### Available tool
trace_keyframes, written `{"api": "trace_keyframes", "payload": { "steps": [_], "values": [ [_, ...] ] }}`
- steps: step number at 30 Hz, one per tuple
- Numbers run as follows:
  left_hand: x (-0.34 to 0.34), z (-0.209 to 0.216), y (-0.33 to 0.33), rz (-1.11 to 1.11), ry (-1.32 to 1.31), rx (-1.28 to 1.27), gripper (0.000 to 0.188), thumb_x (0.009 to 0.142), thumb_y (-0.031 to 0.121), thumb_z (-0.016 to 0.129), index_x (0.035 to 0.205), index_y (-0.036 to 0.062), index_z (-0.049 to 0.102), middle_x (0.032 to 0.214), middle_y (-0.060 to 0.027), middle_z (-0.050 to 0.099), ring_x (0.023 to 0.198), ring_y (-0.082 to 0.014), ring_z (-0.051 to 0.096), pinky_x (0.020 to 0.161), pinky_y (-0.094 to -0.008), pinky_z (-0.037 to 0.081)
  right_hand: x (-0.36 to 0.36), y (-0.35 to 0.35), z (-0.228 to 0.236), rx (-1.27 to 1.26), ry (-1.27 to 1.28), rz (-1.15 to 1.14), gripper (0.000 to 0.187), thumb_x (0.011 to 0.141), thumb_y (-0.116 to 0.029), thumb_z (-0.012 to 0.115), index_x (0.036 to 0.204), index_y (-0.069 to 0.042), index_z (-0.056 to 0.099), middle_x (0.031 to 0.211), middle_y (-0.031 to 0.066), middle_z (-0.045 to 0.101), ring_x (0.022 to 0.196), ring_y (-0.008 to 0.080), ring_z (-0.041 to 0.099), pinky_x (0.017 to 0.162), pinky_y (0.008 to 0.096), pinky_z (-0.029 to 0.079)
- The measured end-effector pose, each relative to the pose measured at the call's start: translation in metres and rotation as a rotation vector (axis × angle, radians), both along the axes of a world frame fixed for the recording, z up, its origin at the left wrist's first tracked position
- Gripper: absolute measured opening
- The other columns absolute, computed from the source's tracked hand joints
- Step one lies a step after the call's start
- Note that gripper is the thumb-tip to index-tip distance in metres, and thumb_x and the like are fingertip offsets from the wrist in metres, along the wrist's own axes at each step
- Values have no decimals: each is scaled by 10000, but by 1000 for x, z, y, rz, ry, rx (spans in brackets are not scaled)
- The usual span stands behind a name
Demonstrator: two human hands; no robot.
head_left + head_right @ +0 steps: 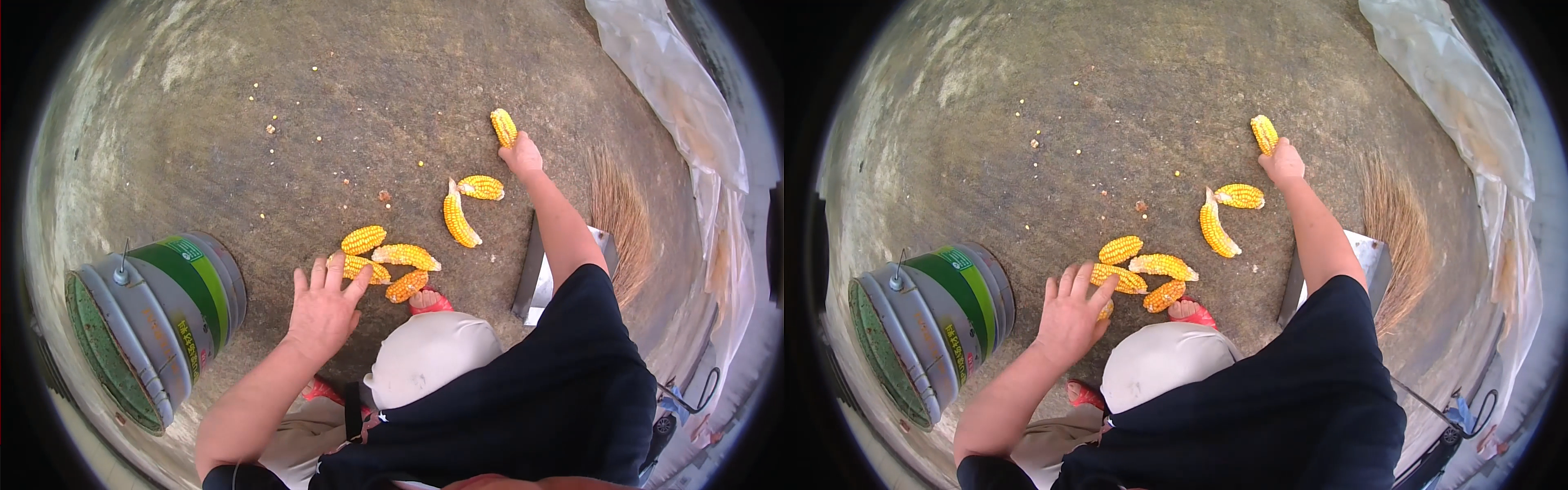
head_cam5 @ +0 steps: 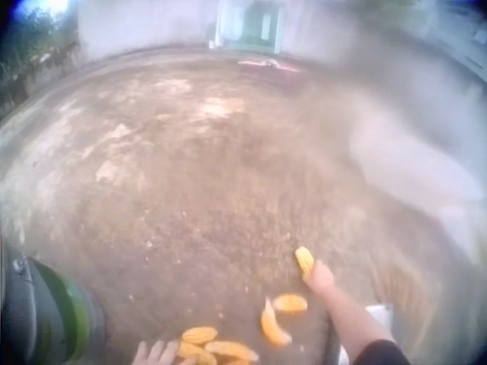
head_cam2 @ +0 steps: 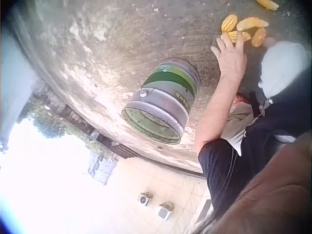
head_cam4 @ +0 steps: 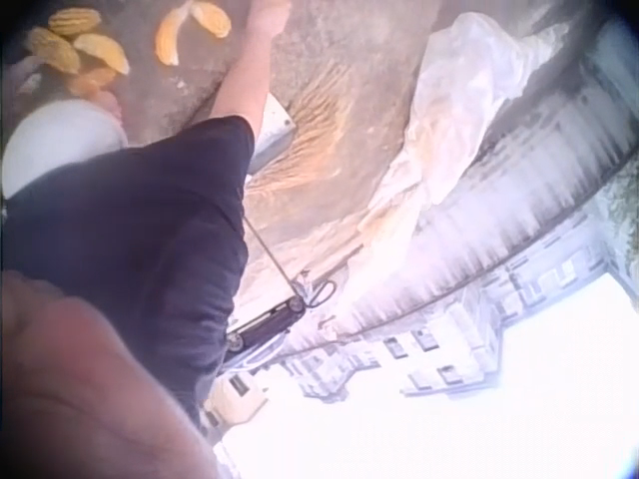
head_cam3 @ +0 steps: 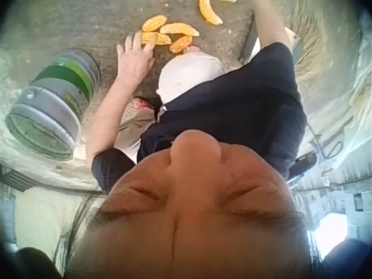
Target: The person sorts through corn debris and husks by hand on a concrete surface, sweeps the remaining material into a dustpan with a broom, empties the debris into a bucket, and finally moves a large plastic sheet.
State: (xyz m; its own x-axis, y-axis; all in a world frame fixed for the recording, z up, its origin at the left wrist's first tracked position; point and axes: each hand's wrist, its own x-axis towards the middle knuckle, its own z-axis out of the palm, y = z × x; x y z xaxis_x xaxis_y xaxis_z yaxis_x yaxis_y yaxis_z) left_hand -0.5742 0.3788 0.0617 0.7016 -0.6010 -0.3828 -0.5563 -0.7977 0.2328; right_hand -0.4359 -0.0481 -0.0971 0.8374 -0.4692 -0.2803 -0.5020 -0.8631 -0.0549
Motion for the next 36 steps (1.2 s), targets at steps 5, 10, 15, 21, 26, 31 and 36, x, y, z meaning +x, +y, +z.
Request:
{"api": "trace_keyframes", "payload": {
  "steps": [5,10,15,21,26,31,36],
  "values": [
    [11,-84,-50,-165,-26,203,738,707,385,659,1338,286,290,1422,-141,160,1274,-339,233,925,-581,272,-43,42,49,447,-3,469,510,670,-251,632,1100,-29,473,1154,209,468,1095,342,452,922,368,382],
    [26,-107,-56,-93,212,273,772,680,420,678,1334,294,288,1438,-120,113,1276,-337,233,931,-565,282,-88,55,40,254,-13,791,561,653,-179,647,1185,-142,475,1232,173,390,1107,353,414,945,394,359],
    [-3,-125,-42,-20,46,251,748,620,327,717,1265,193,362,1371,-128,235,1212,-346,280,927,-524,266,-106,67,21,402,-153,502,567,644,-101,649,1182,-154,480,1140,165,451,1011,311,486,883,375,413],
    [-9,-124,-26,282,103,-46,619,585,274,709,1147,190,463,1229,-101,381,1132,-317,359,873,-501,318,-156,103,7,1271,-137,-223,569,724,32,622,1230,22,364,1106,68,543,1017,125,509,861,262,423],
    [9,-132,-31,518,225,-418,555,564,195,692,1088,186,511,1103,-79,445,1031,-271,445,816,-386,417,-176,160,-1,1371,-188,-217,605,719,70,608,1260,16,343,1129,90,534,1023,150,522,883,276,421],
    [6,-155,-29,898,689,-893,563,659,47,660,1178,83,444,1058,-46,529,991,-138,502,859,-285,405,-177,187,-2,1661,-120,-486,583,762,48,574,1289,-26,336,1173,95,517,1044,172,525,896,303,427],
    [-1,-141,-34,1005,987,-1080,594,652,18,648,1197,80,419,1068,-45,520,1000,-148,500,878,-297,402,-168,196,-2,1746,42,-481,528,802,22,538,1288,-62,348,1167,72,520,1040,160,522,867,299,449]
  ]
}}
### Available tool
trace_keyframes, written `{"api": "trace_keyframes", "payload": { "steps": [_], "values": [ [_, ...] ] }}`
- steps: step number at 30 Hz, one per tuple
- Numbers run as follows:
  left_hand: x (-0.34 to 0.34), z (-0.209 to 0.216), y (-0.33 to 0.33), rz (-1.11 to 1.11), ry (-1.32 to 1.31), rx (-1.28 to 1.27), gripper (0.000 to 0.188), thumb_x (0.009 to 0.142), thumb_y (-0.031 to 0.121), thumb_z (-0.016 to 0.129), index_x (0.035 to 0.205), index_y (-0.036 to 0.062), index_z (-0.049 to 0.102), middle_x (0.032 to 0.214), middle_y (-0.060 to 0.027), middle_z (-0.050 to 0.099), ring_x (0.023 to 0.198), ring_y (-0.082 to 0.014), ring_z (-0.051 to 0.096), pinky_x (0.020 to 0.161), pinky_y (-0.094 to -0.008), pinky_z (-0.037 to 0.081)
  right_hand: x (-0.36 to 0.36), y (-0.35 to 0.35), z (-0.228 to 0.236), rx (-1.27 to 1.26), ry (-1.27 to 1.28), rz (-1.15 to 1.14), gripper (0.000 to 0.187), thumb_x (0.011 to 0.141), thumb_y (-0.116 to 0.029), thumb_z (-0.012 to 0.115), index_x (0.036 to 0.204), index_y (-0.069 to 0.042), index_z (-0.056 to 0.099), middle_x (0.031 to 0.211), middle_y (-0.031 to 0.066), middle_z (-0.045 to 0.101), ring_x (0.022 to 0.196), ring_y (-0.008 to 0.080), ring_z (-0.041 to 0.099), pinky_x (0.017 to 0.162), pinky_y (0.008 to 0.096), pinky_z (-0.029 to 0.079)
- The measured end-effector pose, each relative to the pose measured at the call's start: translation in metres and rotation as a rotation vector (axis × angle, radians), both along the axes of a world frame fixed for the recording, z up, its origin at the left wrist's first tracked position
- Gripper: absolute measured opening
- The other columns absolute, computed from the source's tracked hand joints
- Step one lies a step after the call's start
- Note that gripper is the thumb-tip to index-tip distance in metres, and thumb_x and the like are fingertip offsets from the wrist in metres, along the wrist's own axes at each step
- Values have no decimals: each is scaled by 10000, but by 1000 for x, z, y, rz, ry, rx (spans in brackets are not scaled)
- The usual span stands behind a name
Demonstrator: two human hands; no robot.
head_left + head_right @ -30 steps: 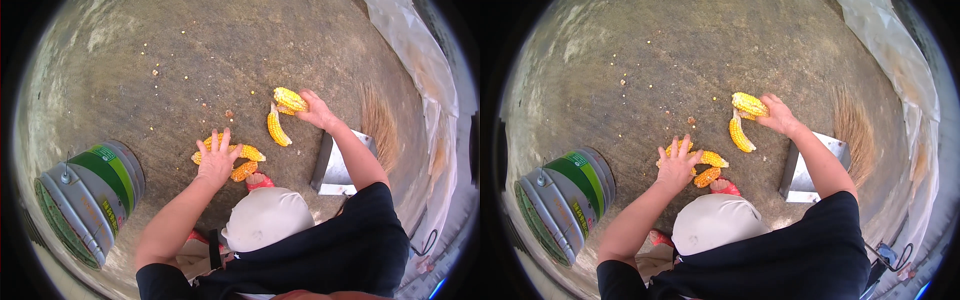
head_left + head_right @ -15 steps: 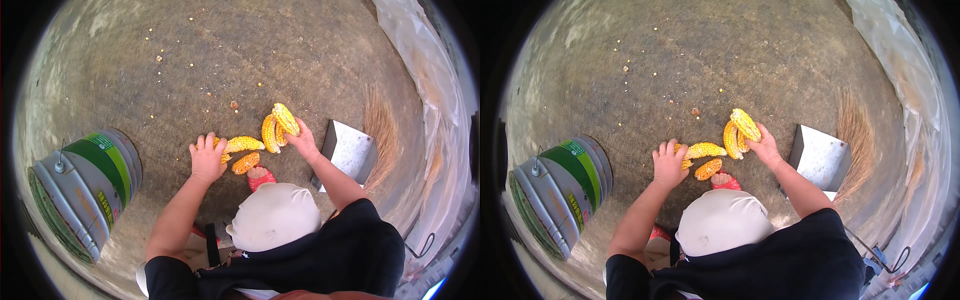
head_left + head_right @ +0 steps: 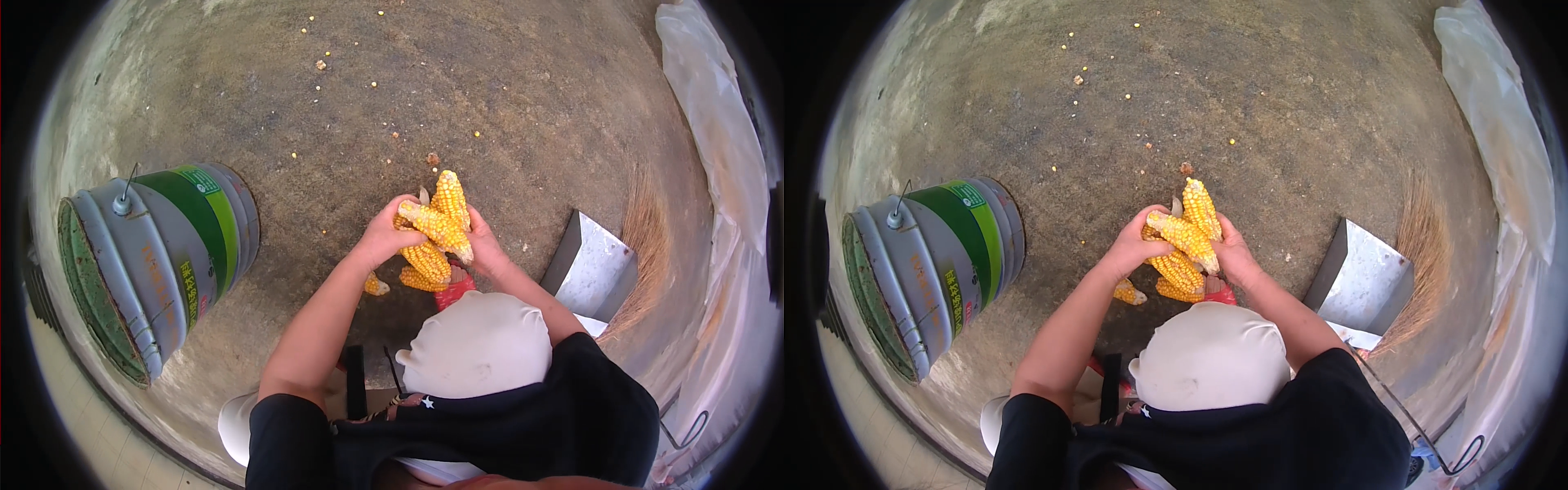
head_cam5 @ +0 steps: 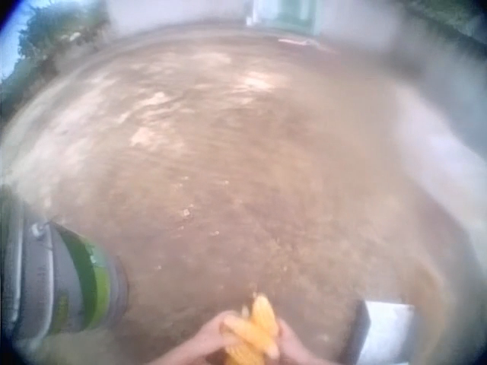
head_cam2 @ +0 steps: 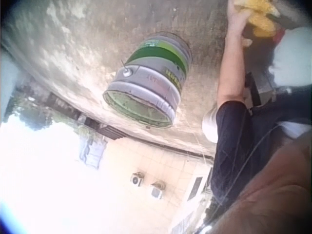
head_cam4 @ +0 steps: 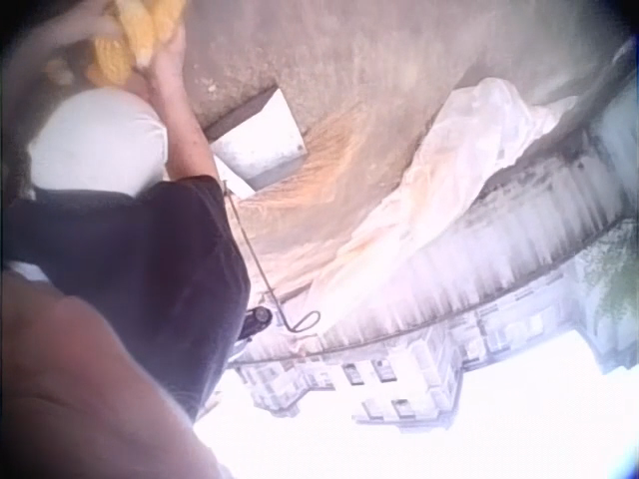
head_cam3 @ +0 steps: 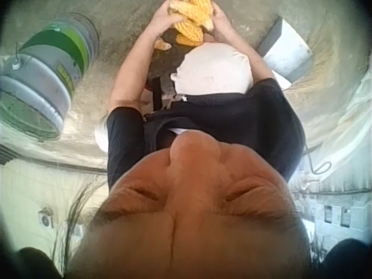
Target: The person sorts through corn debris and husks by hand on a concrete surface, sweeps the remaining material into a dustpan with a broom, empties the debris into a bucket, and finally moves a large plastic sheet.
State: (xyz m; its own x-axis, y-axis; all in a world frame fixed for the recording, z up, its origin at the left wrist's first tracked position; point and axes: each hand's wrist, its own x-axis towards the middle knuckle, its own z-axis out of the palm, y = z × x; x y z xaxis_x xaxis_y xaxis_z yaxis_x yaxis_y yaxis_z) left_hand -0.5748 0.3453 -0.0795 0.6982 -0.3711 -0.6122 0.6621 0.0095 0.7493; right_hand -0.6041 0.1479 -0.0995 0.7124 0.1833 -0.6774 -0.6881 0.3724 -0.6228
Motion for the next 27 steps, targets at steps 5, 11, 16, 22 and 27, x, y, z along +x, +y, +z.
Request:
{"api": "trace_keyframes", "payload": {
  "steps": [5,11,16,22,27],
  "values": [
    [11,39,31,93,-73,-65,593,620,31,688,1161,79,448,1015,-25,525,969,-131,502,867,-283,401,22,33,32,78,-43,12,581,783,0,613,1293,-104,353,1152,65,525,1023,167,531,850,309,463],
    [61,218,116,174,-514,230,569,611,11,670,1137,50,456,985,-7,519,921,-100,500,834,-244,402,117,128,176,195,-541,245,502,798,-57,612,1243,-49,382,1152,78,526,1045,168,520,887,324,440],
    [8,385,239,328,-921,804,737,651,279,689,1254,5,366,1164,-135,495,1057,-209,515,918,-322,407,137,279,298,516,-1163,385,464,707,-132,656,1107,0,461,969,120,605,893,185,587,790,289,475],
    [-60,389,344,331,-496,991,658,789,246,608,1335,50,296,1322,-106,368,1208,-218,357,994,-329,295,135,348,307,-53,-1438,980,487,660,-296,657,1029,-2,537,872,173,621,851,284,609,748,351,485],
    [-92,327,304,318,-741,1579,452,856,152,551,1248,-15,397,1251,-134,437,1043,-233,495,881,-345,395,127,197,218,-205,-1268,993,235,762,-197,549,919,-23,544,720,158,597,722,285,612,649,388,489]
  ]
}}
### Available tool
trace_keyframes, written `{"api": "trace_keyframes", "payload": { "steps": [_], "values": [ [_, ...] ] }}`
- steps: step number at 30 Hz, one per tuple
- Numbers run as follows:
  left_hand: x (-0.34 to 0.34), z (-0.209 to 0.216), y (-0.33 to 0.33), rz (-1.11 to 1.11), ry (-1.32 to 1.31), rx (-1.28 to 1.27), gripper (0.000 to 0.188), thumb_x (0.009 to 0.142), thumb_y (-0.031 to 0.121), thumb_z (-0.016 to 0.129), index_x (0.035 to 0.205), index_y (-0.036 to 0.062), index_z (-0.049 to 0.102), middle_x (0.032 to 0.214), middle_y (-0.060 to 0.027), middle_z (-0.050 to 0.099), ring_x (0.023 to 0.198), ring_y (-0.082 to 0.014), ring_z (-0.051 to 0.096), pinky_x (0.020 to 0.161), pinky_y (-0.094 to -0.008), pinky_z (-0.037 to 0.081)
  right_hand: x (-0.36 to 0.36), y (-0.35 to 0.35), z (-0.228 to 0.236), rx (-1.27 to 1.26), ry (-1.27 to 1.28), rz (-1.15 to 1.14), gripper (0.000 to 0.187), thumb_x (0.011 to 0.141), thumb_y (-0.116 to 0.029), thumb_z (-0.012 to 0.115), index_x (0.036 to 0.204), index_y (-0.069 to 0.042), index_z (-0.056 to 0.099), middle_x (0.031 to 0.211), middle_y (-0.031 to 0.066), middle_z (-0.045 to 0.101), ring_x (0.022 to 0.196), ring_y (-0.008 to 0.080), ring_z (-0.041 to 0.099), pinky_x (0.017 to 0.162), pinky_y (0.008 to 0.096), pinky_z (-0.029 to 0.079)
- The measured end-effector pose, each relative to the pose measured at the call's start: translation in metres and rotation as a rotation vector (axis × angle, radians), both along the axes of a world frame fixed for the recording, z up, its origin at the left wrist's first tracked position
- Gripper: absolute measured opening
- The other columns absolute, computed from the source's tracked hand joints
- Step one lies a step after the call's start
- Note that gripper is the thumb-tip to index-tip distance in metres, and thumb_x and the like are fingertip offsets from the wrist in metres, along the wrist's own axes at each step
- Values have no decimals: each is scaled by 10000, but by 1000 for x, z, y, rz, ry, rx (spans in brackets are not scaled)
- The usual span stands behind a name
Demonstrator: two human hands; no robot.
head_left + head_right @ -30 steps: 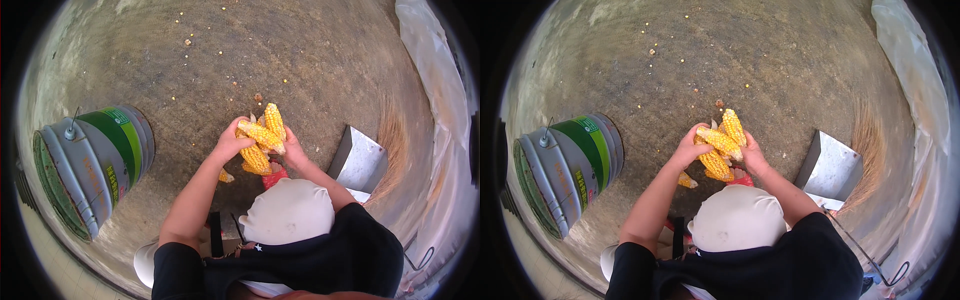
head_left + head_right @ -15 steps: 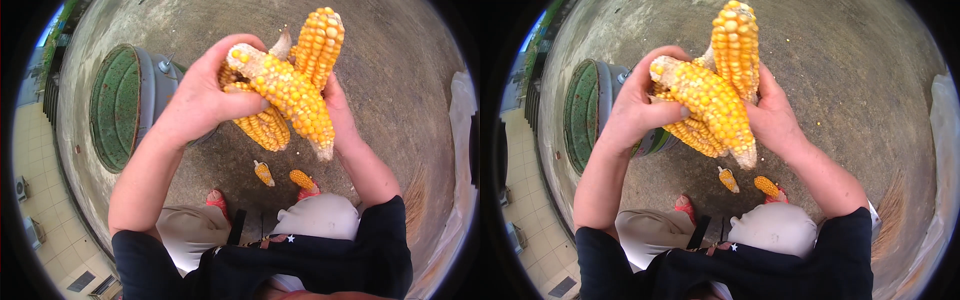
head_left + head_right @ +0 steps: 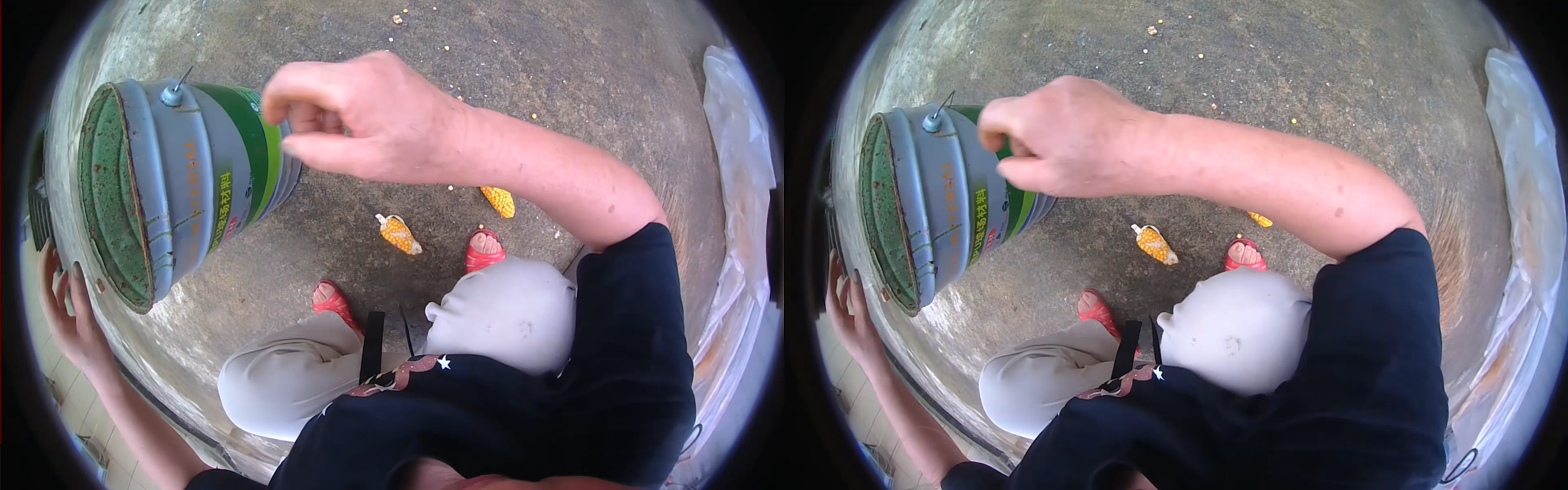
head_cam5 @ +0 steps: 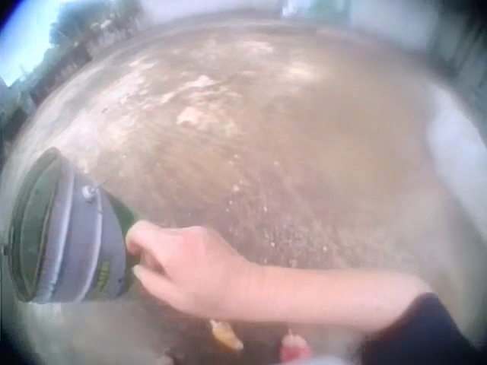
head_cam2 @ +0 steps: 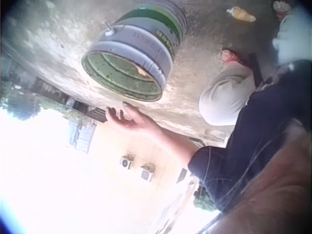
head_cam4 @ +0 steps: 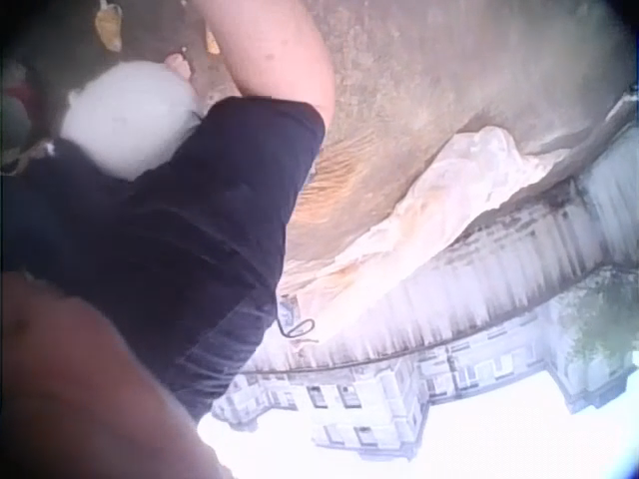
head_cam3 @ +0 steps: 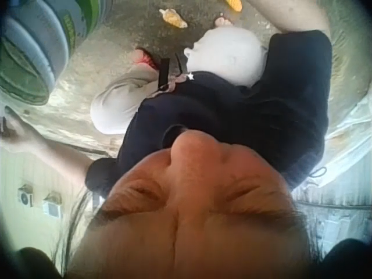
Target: The person sorts through corn debris and husks by hand on a concrete surface, sweeps the remaining material into a dustpan with a broom, empties the debris into a bucket, and finally moves a large plastic sheet.
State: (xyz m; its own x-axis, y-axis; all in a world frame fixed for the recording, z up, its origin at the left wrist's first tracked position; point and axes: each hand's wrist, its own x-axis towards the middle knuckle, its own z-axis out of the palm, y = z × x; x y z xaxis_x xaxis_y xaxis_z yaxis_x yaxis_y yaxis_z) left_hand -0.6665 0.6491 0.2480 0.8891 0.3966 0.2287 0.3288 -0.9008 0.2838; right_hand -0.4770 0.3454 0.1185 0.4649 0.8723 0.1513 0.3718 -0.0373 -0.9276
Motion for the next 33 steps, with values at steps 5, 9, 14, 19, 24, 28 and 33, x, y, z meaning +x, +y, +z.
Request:
{"api": "trace_keyframes", "payload": {
  "steps": [5,9,14,19,24,28,33],
  "values": [
    [41,-83,-178,-987,441,-50,464,622,101,596,1077,70,512,1013,-115,534,874,-265,535,722,-354,445,-57,-178,-151,-1329,-334,-40,706,673,-294,711,1237,-99,335,1030,198,474,884,344,562,730,402,490],
    [12,-233,-226,-1284,840,457,368,809,208,479,1169,133,485,1141,-107,468,1063,-280,431,832,-529,346,-93,-185,-175,-1159,-93,-224,744,678,-233,689,1274,-72,274,1043,218,468,900,366,555,762,402,484],
    [12,-311,-241,-1385,853,518,261,817,242,468,1012,103,571,981,-87,518,928,-273,484,686,-476,390,-23,-134,-111,-551,128,-628,737,665,-274,695,1245,-33,311,991,224,547,931,341,569,804,380,467],
    [14,-268,-232,-1266,916,234,174,713,186,541,862,103,573,857,-71,517,808,-229,534,633,-355,423,34,18,48,541,-174,-388,665,641,-158,704,1150,-2,306,930,185,489,893,261,542,724,363,478],
    [40,-159,-200,-1045,722,-103,318,604,197,642,869,65,526,851,-83,504,784,-250,540,659,-356,448,-12,172,93,777,-203,-82,607,611,-113,702,1082,-20,330,838,181,473,738,341,572,628,398,485],
    [41,-82,-153,-880,604,-201,362,581,173,645,887,36,509,815,-88,485,754,-236,531,641,-325,447,-20,198,85,408,-232,228,462,661,-116,654,1029,-24,389,874,212,519,778,376,578,675,413,489],
    [8,7,-77,-624,351,-247,502,536,179,672,982,15,510,922,-131,524,784,-277,554,644,-347,467,10,196,99,227,-314,272,386,753,-317,597,906,35,546,826,229,602,838,363,583,756,410,459]
  ]
}}
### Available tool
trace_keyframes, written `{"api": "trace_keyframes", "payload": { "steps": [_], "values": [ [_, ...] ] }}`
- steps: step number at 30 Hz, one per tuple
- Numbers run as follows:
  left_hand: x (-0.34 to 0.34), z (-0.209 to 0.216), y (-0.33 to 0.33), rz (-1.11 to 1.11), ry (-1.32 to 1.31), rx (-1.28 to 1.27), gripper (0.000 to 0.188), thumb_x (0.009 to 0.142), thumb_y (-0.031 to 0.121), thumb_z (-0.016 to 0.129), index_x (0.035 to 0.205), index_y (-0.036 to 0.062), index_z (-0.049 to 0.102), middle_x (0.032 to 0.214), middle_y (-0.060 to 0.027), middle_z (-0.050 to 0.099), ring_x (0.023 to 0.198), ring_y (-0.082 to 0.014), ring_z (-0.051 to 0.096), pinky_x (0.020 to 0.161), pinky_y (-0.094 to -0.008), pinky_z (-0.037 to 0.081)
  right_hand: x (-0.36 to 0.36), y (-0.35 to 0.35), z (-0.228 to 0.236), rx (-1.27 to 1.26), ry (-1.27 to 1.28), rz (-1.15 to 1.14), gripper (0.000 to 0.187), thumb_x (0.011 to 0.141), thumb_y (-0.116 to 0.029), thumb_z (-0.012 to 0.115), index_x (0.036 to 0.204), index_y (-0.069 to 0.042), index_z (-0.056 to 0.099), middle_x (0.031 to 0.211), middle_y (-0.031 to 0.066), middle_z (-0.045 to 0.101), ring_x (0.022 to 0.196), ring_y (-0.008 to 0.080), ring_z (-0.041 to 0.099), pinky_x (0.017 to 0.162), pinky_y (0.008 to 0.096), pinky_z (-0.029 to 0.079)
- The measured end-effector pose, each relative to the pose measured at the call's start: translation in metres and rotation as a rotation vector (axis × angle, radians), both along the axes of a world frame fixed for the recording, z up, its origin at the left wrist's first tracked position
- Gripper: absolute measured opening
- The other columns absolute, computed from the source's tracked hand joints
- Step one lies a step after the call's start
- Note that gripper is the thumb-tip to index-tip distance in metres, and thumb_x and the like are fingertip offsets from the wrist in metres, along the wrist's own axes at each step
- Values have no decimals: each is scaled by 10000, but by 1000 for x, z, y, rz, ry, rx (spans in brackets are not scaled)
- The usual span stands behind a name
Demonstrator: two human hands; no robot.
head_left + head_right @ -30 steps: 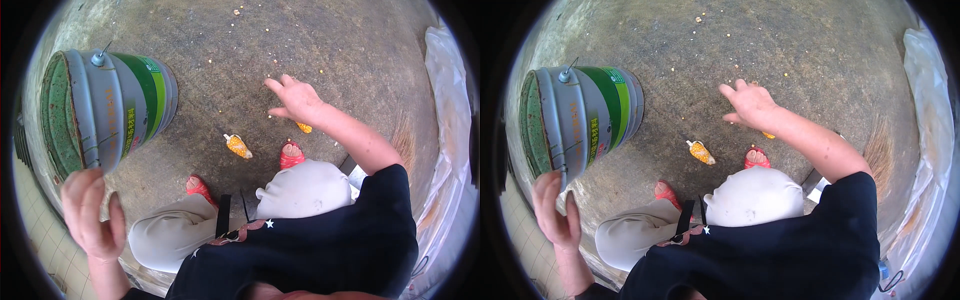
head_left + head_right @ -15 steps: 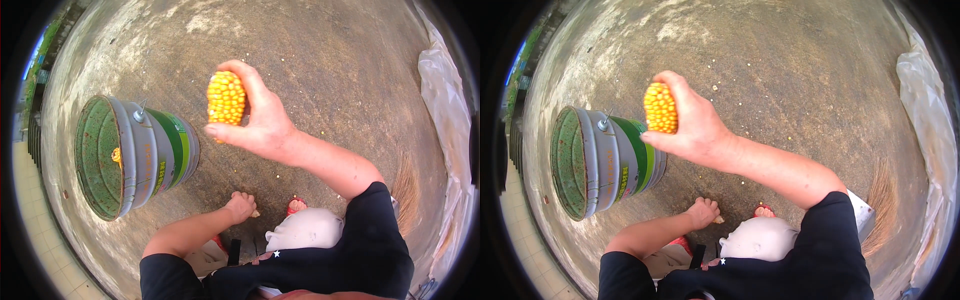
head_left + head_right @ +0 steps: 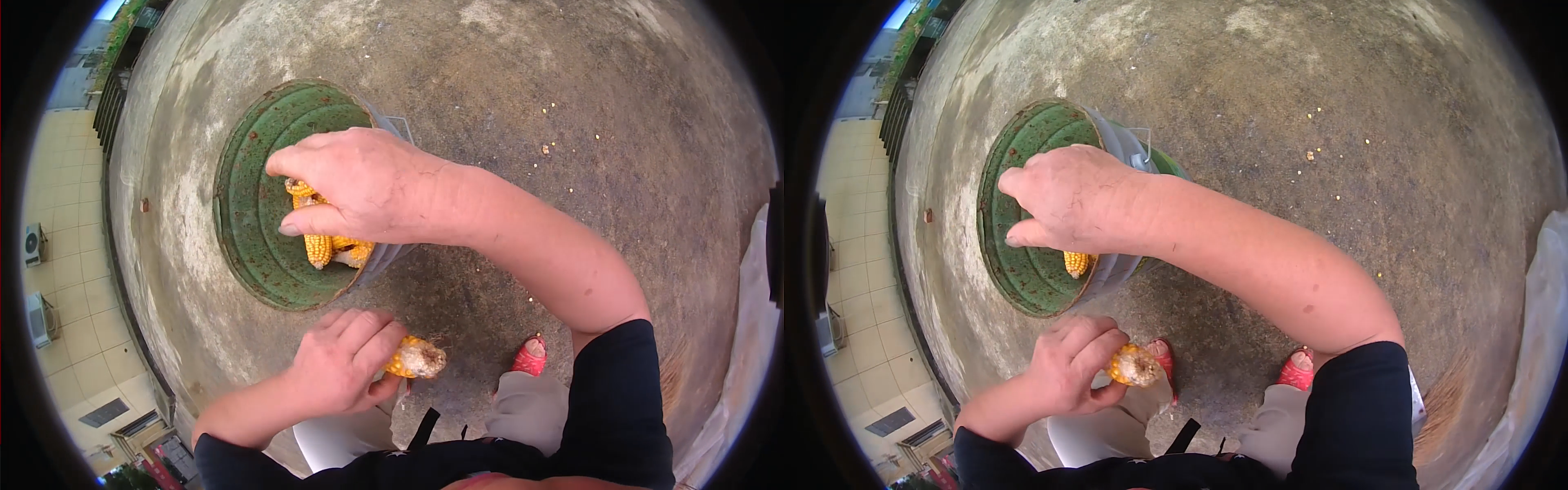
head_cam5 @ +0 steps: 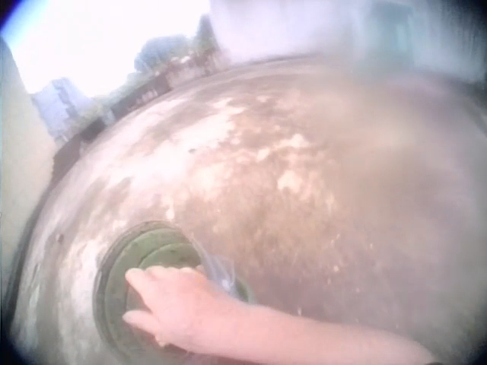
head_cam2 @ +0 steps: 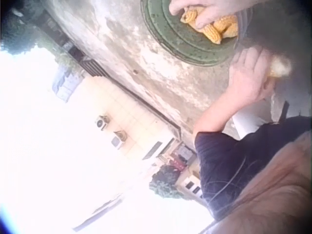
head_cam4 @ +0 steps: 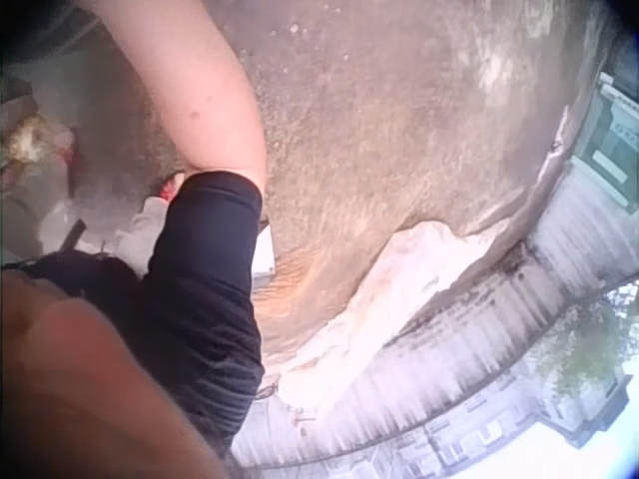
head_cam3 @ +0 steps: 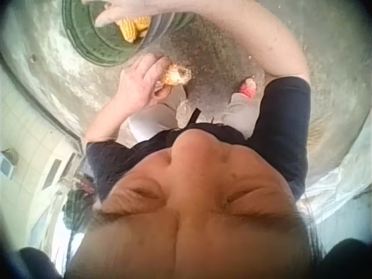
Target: The person sorts through corn debris and husks by hand on a concrete surface, sweeps the remaining material into a dustpan with a broom, empties the debris into a bucket, and finally moves a large plastic sheet.
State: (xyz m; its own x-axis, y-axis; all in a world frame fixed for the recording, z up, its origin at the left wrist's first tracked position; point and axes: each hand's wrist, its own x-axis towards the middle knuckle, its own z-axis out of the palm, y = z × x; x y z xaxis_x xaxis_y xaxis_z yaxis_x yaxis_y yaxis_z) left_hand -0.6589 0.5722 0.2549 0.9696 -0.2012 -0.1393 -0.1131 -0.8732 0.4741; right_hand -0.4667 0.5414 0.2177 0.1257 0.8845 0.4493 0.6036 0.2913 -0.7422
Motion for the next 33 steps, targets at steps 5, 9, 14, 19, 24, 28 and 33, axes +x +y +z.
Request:
{"api": "trace_keyframes", "payload": {
  "steps": [5,9,14,19,24,28,33],
  "values": [
    [18,-4,56,434,-138,241,464,588,-6,631,1034,8,501,985,-166,515,812,-335,534,681,-380,452,47,-86,-28,46,899,-485,245,870,-169,512,1038,10,520,831,74,605,733,119,586,653,246,485],
    [-21,21,81,339,-7,352,551,727,36,593,1242,11,397,1198,-197,435,1074,-373,443,896,-438,368,-40,-181,-86,-288,1292,-834,176,855,-145,519,982,-26,494,796,42,574,680,108,563,595,240,464],
    [-28,29,-46,102,109,-251,90,726,-19,542,801,17,509,960,-139,527,909,-299,499,805,-394,391,-271,-430,-65,-807,1579,-1738,182,814,-146,527,950,-24,519,756,51,581,618,110,571,515,232,459],
    [-58,62,-174,-288,317,-518,130,708,21,597,828,10,548,979,-124,550,934,-310,503,814,-391,400,-469,-538,2,-1489,1688,-1524,274,714,-232,604,883,-19,570,689,93,608,556,160,601,476,264,499],
    [-80,27,-269,-387,444,-536,241,715,60,637,940,8,569,1002,-135,560,948,-296,513,832,-377,405,-636,-642,-100,-1839,1473,-1768,437,679,-297,634,972,18,557,848,177,616,599,249,628,523,357,519],
    [-95,17,-322,-329,581,-293,360,765,83,614,1099,-1,511,1016,-121,579,928,-235,545,813,-320,423,-618,-666,-144,-1538,1607,-1772,621,665,-376,644,1079,67,511,1017,240,578,936,328,585,807,375,469],
    [-91,61,-473,-559,673,-621,699,714,275,702,1252,-7,357,1183,-150,489,1078,-267,464,922,-381,354,-634,-684,-186,-1412,1949,-1690,666,680,-325,658,1202,13,420,1208,199,483,1142,293,458,934,354,395]
  ]
}}
